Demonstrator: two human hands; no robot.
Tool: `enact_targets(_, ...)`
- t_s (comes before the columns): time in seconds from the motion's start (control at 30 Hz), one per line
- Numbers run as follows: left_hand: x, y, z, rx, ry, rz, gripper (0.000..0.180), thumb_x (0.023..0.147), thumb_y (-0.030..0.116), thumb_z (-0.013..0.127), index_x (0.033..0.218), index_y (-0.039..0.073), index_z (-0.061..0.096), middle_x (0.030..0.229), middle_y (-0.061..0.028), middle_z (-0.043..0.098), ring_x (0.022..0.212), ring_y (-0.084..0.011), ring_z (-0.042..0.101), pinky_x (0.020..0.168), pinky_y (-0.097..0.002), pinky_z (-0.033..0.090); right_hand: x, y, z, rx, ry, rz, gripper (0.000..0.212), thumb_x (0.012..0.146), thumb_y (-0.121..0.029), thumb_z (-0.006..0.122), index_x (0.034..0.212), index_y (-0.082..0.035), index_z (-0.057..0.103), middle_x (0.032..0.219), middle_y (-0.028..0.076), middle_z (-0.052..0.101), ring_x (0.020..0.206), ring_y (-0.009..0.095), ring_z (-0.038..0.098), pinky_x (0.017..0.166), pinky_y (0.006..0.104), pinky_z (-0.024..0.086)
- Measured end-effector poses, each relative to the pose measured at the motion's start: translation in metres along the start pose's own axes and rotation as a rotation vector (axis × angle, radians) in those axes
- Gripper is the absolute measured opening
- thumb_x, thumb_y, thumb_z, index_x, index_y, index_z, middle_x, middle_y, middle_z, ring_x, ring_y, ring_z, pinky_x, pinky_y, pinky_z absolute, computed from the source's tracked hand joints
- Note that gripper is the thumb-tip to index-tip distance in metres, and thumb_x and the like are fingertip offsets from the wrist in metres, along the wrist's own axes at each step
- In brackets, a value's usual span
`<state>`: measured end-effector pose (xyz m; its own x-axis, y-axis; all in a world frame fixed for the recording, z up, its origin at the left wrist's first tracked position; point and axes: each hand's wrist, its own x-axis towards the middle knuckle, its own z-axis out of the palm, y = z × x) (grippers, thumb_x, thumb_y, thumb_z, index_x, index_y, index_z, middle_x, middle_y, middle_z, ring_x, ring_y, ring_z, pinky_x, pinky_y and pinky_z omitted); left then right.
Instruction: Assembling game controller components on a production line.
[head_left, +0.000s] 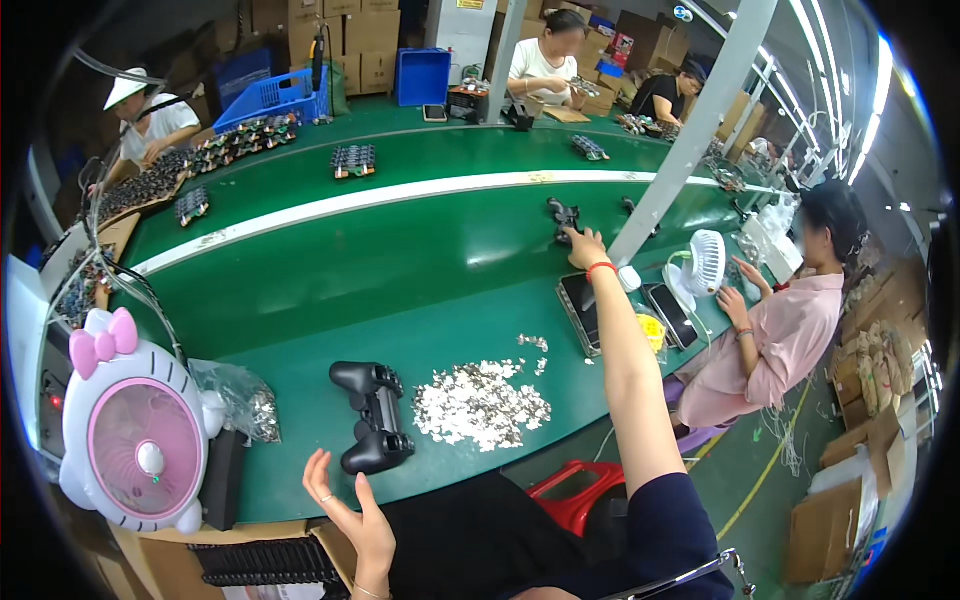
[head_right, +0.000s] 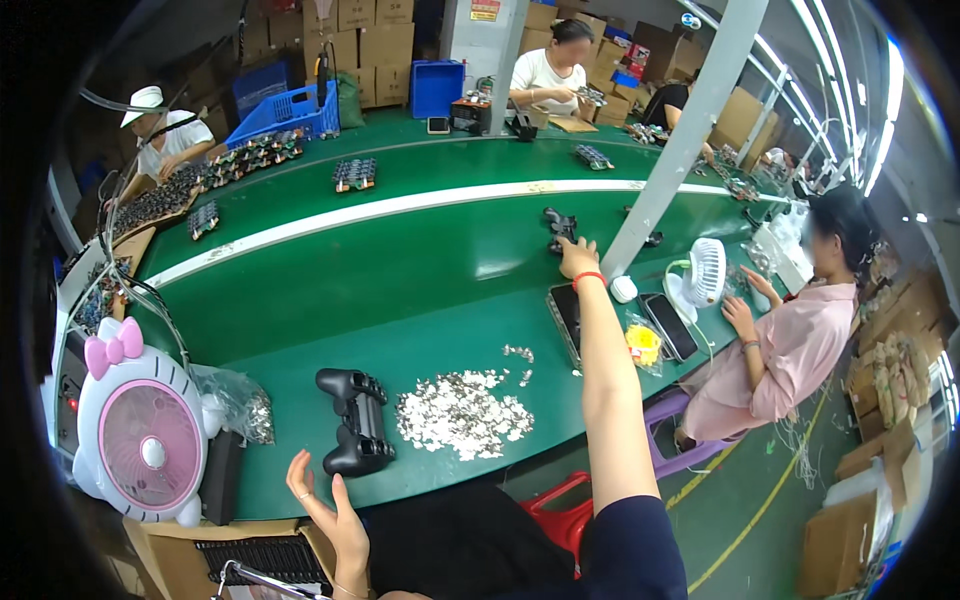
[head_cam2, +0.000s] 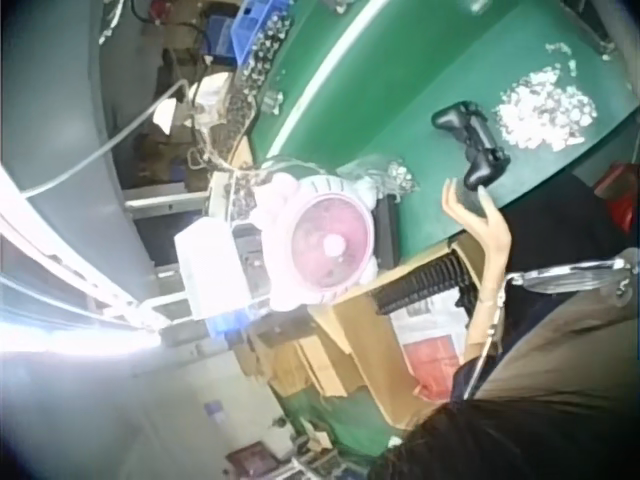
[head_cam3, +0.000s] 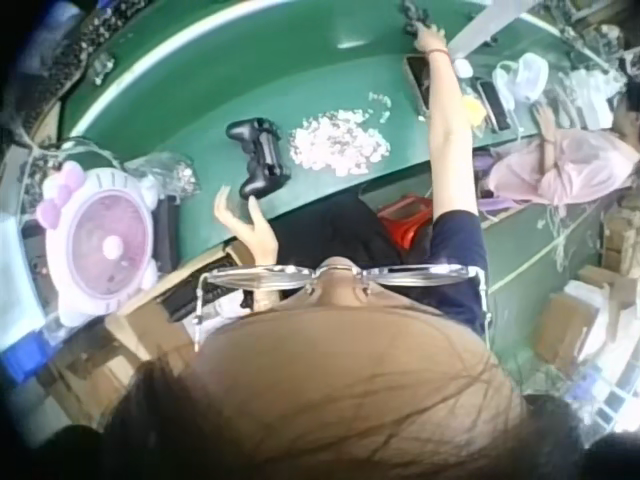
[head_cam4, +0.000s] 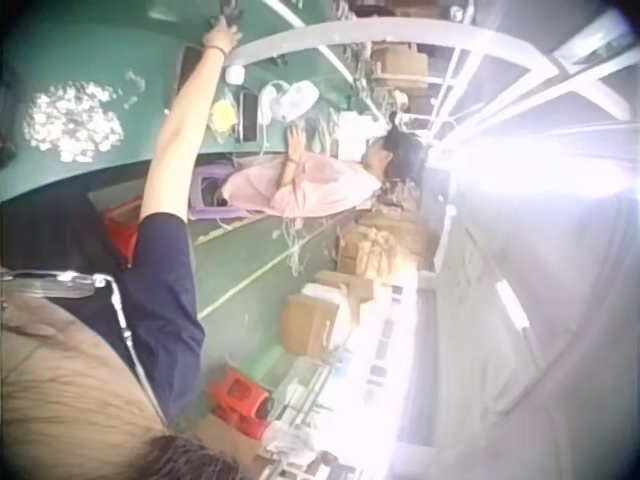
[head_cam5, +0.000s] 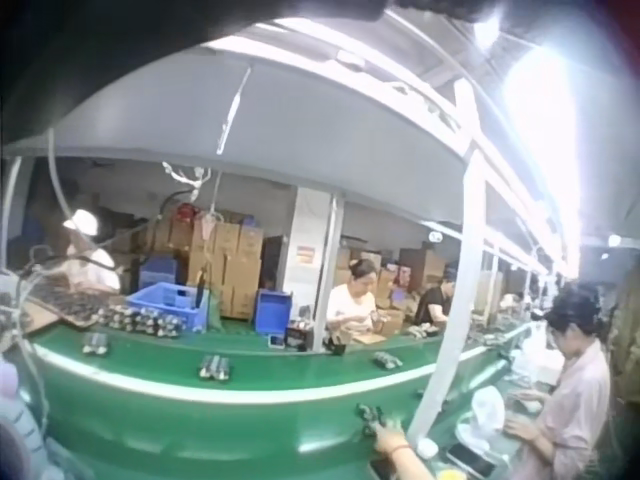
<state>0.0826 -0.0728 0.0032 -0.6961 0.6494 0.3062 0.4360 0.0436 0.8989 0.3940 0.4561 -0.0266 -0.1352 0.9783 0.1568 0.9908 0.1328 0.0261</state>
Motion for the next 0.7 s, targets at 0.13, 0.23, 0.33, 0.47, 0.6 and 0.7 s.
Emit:
enact_targets(0.13, -0.001, 0.000, -0.006, -0.021, 0.071, 0.023, 0.043, 0.093, -0.001, 0.053, 0.136, 0.000, 0.046, 0.141, -0.0171, 0.044, 0.135, -0.0304, 0.042, 0.117, -0.0455, 0.029, 0.001, -0.014, -0.007, 0.110, -0.051, -0.066, 0.058, 0.083, -0.013, 0.075, 0.135, -0.031, 0.058, 0.135, 0.017, 0.049, 0.123, 0.044, 0.053, 0.100, 0.0500, 0.051)
enact_targets(0.23, -0.002, 0.004, -0.004, -0.015, 0.075, 0.061, 0.042, 0.093, -0.002, 0.053, 0.134, 0.000, 0.048, 0.139, -0.0165, 0.044, 0.132, -0.0301, 0.043, 0.117, -0.0448, 0.029, -0.002, -0.025, -0.015, 0.144, -0.078, -0.170, 0.064, 0.075, -0.022, 0.087, 0.133, -0.034, 0.060, 0.135, 0.017, 0.047, 0.122, 0.042, 0.054, 0.100, 0.0487, 0.052)
enact_targets(0.33, -0.003, 0.008, -0.001, -0.036, 0.032, 0.104, 0.041, 0.092, -0.003, 0.053, 0.133, 0.000, 0.048, 0.138, -0.0163, 0.044, 0.131, -0.0296, 0.044, 0.116, -0.0438, 0.030, -0.004, -0.024, -0.014, 0.130, -0.038, -0.125, 0.063, 0.076, -0.022, 0.086, 0.132, -0.034, 0.060, 0.134, 0.017, 0.048, 0.123, 0.042, 0.053, 0.099, 0.0487, 0.053)
enact_targets(0.47, -0.007, 0.004, -0.004, -0.022, 0.030, 0.094, 0.039, 0.091, -0.006, 0.051, 0.130, -0.002, 0.049, 0.136, -0.0165, 0.045, 0.129, -0.0290, 0.044, 0.114, -0.0415, 0.031, 0.002, -0.037, -0.002, 0.189, -0.034, -0.275, 0.060, 0.081, -0.016, 0.081, 0.135, -0.027, 0.057, 0.132, 0.021, 0.053, 0.120, 0.045, 0.055, 0.102, 0.0509, 0.049)
enact_targets(0.6, 0.005, 0.020, 0.004, 0.156, 0.207, 0.296, 0.024, 0.086, -0.002, 0.071, 0.109, -0.002, 0.065, 0.112, -0.0186, 0.065, 0.102, -0.0332, 0.064, 0.094, -0.0414, 0.052, -0.018, -0.064, -0.016, 0.219, -0.125, -0.249, 0.054, 0.088, -0.013, 0.073, 0.135, -0.031, 0.054, 0.135, 0.020, 0.050, 0.120, 0.044, 0.054, 0.101, 0.0505, 0.049)
enact_targets(0.7, 0.000, 0.010, -0.003, 0.138, 0.148, 0.347, 0.034, 0.083, -0.001, 0.074, 0.115, -0.001, 0.063, 0.124, -0.0220, 0.059, 0.106, -0.0335, 0.063, 0.096, -0.0409, 0.053, -0.040, -0.079, -0.036, 0.393, -0.014, -0.284, 0.054, 0.088, -0.013, 0.072, 0.136, -0.029, 0.053, 0.131, 0.022, 0.051, 0.117, 0.044, 0.054, 0.098, 0.0500, 0.050)
